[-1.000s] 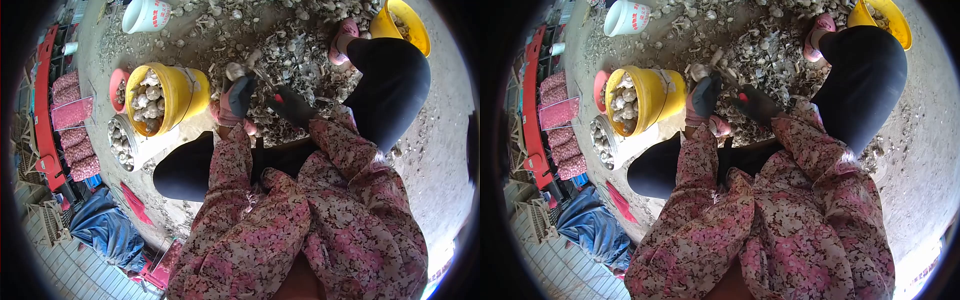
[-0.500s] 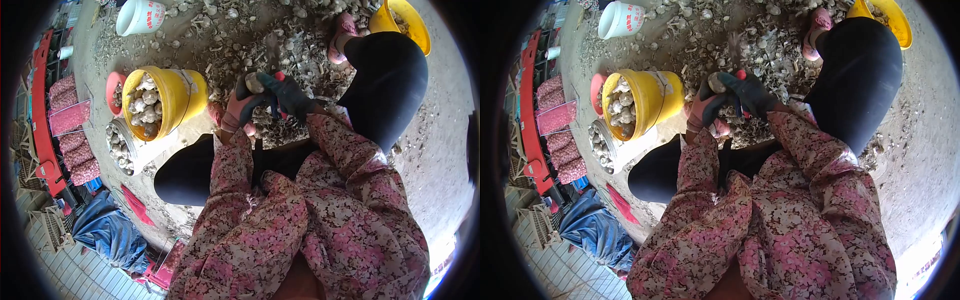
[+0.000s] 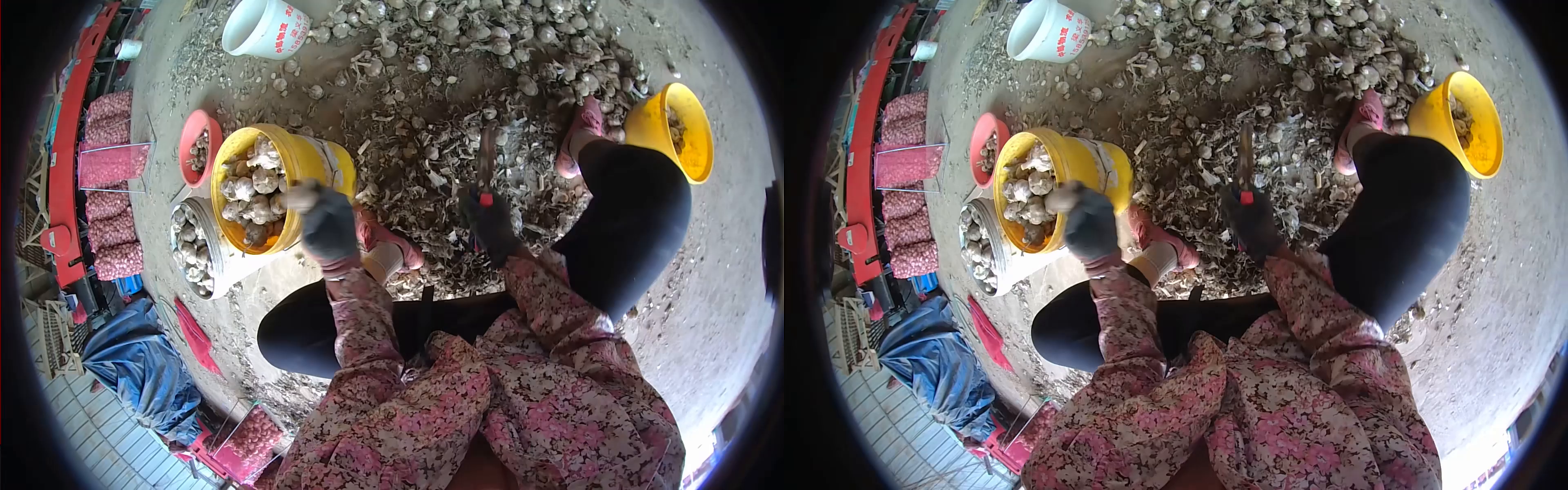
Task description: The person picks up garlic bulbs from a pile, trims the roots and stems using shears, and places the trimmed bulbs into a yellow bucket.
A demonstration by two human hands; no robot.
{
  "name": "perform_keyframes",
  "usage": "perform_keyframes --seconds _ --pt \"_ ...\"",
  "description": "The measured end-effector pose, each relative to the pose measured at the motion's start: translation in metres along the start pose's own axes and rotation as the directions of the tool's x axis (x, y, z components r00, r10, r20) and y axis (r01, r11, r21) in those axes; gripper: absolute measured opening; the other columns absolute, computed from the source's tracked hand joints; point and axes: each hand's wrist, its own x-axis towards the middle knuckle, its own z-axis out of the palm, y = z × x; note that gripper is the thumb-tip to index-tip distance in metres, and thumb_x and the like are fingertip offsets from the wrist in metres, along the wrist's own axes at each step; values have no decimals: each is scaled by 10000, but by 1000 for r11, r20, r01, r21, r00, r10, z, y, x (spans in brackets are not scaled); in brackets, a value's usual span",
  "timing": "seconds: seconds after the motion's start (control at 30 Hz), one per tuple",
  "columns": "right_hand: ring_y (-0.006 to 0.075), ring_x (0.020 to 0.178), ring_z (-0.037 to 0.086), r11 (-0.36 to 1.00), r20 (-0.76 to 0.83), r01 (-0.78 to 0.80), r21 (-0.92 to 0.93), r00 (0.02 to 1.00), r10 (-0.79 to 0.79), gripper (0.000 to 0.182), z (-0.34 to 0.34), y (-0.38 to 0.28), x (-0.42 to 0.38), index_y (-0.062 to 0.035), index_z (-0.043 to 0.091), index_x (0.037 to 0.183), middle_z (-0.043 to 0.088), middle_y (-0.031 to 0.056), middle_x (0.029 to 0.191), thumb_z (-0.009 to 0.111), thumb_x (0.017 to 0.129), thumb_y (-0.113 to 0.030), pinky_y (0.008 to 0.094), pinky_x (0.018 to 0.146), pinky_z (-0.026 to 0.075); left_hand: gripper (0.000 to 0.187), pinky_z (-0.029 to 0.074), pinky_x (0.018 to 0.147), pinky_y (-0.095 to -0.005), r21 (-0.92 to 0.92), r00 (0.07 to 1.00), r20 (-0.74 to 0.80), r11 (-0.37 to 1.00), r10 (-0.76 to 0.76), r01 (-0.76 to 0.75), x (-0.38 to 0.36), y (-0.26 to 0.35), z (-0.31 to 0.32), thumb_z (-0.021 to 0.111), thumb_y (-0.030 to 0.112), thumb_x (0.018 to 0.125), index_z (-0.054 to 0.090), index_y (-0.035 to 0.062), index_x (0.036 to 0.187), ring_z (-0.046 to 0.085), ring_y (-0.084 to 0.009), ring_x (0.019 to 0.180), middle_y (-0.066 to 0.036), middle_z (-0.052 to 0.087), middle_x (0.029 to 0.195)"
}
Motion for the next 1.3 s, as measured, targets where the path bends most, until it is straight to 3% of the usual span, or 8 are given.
perform_keyframes --seconds 0.27,0.33,0.4,0.5,0.57,0.7,0.9,1.3 --pt "104 486 495 929 -49 -318 192 942 332 208 12 32 9 -70 591 789 533 -11 592 614 890 -250 269 456 382 151 474 679 -241 678 917 -330 732 224 65 93 -84 -28 594 170 892 618 110 1029 595 -120 871 -34 646 980" --pt "106 489 496 893 -61 -363 265 918 391 201 15 28 5 -71 593 802 538 -12 606 621 888 -251 267 460 387 194 477 655 -232 956 964 0 -282 265 78 137 -92 -94 649 157 853 600 141 1039 610 -131 836 -38 647 919" --pt "104 506 499 844 -61 -413 341 887 459 193 15 24 6 -79 593 836 544 -12 641 643 881 -261 261 474 400 283 503 691 -273 853 838 -482 354 254 383 186 -121 -125 663 148 832 570 152 1100 616 -141 871 -56 639 933" --pt "95 527 503 837 -86 -413 358 879 470 198 13 23 10 -85 586 842 539 -9 646 641 886 -270 259 483 405 373 527 704 -306 901 881 -433 50 192 432 258 -135 -209 682 124 806 536 126 1149 628 -171 874 -89 635 967" --pt "87 542 501 816 -86 -432 383 863 497 174 12 26 9 -90 579 866 538 -13 655 629 897 -253 259 488 407 594 504 860 -399 428 980 -148 -885 130 182 282 -150 -236 751 127 709 496 54 1240 598 -369 957 -203 566 1145" --pt "112 565 534 819 -2 -404 407 896 443 213 2 26 19 -69 582 900 563 -2 697 624 901 -278 280 514 443 674 509 867 -395 263 981 -125 -948 149 178 287 -142 -304 811 162 645 501 50 1233 620 -357 930 -191 579 1159" --pt "392 767 625 718 -69 182 -672 950 -306 565 -16 1 29 -35 449 1236 620 209 839 693 796 -291 464 639 498 489 520 801 -293 912 912 -410 32 14 409 149 -123 -198 746 37 730 556 36 1181 626 -170 933 -86 647 1057" --pt "378 837 607 228 245 333 -915 907 -342 587 -34 -17 -5 -40 477 1255 613 207 891 679 768 -297 457 733 483 548 500 837 -294 802 962 -272 -558 -21 215 5 -128 -30 778 89 663 571 25 1167 640 -171 944 -91 669 1037"
